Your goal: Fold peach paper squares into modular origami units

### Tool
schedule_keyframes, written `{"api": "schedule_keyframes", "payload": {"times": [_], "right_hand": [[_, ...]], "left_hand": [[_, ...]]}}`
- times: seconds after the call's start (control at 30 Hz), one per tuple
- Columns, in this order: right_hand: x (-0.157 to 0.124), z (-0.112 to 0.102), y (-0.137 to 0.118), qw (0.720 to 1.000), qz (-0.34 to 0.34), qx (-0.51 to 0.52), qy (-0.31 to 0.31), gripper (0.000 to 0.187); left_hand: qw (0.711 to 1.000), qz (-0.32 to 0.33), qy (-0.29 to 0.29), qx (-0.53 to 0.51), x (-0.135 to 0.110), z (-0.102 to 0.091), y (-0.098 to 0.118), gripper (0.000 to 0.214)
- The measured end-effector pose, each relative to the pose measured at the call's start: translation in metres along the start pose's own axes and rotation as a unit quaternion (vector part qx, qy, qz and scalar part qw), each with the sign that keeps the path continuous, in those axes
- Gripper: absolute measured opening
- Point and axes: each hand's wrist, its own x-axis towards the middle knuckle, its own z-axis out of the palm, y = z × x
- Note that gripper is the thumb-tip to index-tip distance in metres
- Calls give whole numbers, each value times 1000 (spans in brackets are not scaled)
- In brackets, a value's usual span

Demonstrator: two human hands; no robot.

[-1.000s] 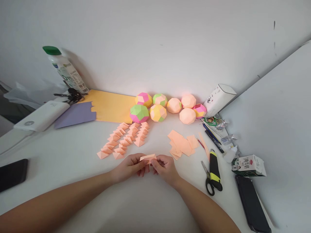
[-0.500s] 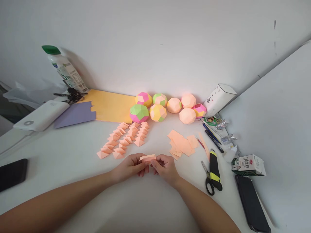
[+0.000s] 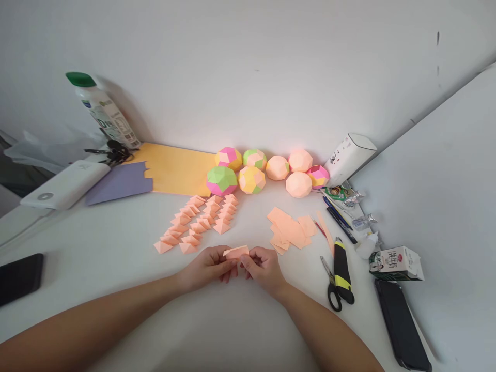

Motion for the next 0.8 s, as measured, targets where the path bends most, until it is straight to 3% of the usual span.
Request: {"api": "schedule_keyframes", "payload": {"times": [0.8], "right_hand": [[1, -1, 5, 999, -16, 0, -38, 29]], "left_hand": [[1000, 8, -22, 0, 0, -1, 1, 34]]}}
